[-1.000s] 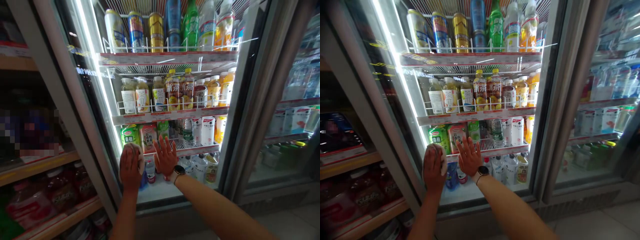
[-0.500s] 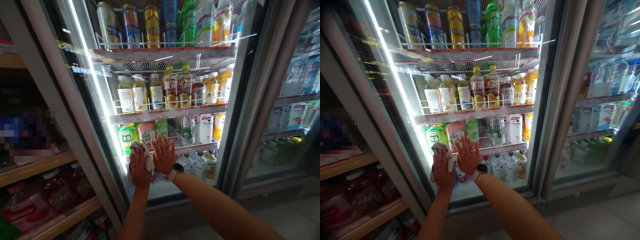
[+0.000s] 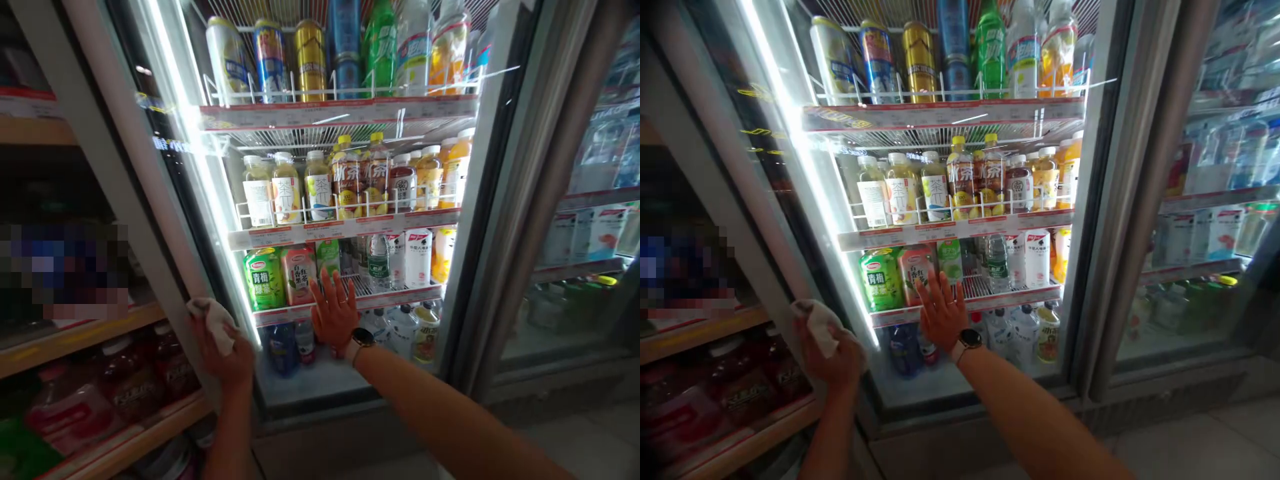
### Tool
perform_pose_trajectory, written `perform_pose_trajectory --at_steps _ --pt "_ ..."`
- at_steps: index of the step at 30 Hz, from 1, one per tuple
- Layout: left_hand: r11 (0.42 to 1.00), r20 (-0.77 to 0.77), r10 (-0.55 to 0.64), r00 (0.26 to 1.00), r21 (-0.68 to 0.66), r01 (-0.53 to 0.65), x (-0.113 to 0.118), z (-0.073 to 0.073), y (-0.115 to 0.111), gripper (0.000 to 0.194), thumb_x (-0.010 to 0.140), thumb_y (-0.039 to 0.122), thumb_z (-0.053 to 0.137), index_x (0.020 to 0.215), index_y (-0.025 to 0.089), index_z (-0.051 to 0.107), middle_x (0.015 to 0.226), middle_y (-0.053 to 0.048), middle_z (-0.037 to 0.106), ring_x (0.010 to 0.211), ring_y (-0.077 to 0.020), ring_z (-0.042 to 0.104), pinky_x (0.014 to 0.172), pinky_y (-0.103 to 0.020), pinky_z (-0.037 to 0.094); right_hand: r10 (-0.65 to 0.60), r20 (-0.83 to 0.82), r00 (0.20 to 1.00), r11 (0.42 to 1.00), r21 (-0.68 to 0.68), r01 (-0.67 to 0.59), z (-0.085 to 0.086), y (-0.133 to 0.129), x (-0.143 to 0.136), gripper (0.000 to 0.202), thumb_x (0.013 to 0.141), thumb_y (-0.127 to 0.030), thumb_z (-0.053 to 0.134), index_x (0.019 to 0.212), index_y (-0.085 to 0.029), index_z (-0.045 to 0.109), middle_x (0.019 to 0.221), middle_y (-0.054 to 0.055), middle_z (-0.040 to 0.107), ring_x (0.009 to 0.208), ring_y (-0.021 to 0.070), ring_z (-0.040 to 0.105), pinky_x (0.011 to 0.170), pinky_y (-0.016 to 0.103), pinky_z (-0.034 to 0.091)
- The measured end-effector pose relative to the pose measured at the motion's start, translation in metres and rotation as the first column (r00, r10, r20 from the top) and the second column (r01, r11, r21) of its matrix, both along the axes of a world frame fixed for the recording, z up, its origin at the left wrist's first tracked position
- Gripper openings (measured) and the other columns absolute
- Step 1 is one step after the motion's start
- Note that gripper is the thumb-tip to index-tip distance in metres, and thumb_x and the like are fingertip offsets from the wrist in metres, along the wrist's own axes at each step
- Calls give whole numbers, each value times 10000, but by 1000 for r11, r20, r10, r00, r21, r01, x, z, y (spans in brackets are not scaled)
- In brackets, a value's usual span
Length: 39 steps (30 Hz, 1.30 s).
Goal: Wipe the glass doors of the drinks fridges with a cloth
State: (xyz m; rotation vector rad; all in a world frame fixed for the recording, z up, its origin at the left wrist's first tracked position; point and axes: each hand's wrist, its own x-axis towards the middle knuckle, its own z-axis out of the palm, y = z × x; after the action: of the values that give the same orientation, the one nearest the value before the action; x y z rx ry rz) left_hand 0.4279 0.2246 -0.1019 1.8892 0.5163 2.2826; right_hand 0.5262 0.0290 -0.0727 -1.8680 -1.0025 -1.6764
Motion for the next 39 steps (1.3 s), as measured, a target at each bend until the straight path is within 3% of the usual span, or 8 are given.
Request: perform_pose_trajectory --at_steps 5,11,14,18,24,27,34,39 --pt "966 -59 -154 986 200 163 22 2 -43 562 926 127 446 1469 260 396 1517 -71 431 1378 -228 433 1151 -408 382 -2 6 1000 1000 2 2 0 1 1 700 898 -251 460 1550 -165 220 1555 129 367 1494 284 183 1205 529 101" --pt "876 -216 -304 928 319 361 46 4 -94 584 922 97 493 1479 220 371 1525 -93 410 1419 -233 362 1192 -429 325 -20 0 1000 1000 -14 20 -5 2 6 659 885 -303 503 1513 -180 343 1547 137 381 1488 305 195 1197 527 114" --pt "869 -242 -236 941 380 316 47 4 -91 593 907 100 539 1469 217 391 1514 -102 426 1433 -235 325 1199 -407 314 -21 13 1000 1000 4 21 -5 2 6 647 896 -318 480 1516 -195 338 1540 127 395 1482 298 216 1194 520 132" --pt "892 -228 -67 971 422 161 32 4 -58 549 910 142 553 1442 224 442 1480 -107 474 1400 -252 390 1164 -407 372 -10 7 1000 1000 -10 10 -1 0 3 676 916 -275 446 1548 -172 228 1543 130 389 1489 278 202 1197 522 130" --pt "987 -103 -24 994 155 40 6 0 -13 525 922 170 499 1442 213 439 1504 -107 444 1397 -253 404 1157 -453 369 1 -7 1000 1000 -6 -1 1 -1 1 698 915 -256 455 1555 -170 190 1549 127 379 1491 274 196 1202 522 118" --pt "993 -49 -33 998 114 39 12 0 -24 542 917 160 501 1451 210 424 1510 -111 435 1403 -255 395 1163 -465 356 -2 -4 1000 1000 4 2 1 0 1 694 912 -254 454 1553 -173 201 1552 123 376 1489 273 204 1203 516 121" --pt "935 -152 -93 984 326 139 46 3 -95 603 921 156 530 1492 203 344 1483 -127 457 1405 -259 386 1154 -435 374 -28 -10 1000 1000 -8 28 -4 2 5 671 901 -297 473 1535 -185 282 1555 123 371 1488 288 203 1198 521 127" --pt "898 -233 -127 964 386 211 45 3 -90 564 937 139 494 1483 202 364 1469 -122 475 1410 -248 371 1150 -417 383 -26 -1 1000 1000 -11 26 -4 1 5 667 891 -288 474 1528 -192 302 1553 127 374 1486 285 207 1194 517 134"
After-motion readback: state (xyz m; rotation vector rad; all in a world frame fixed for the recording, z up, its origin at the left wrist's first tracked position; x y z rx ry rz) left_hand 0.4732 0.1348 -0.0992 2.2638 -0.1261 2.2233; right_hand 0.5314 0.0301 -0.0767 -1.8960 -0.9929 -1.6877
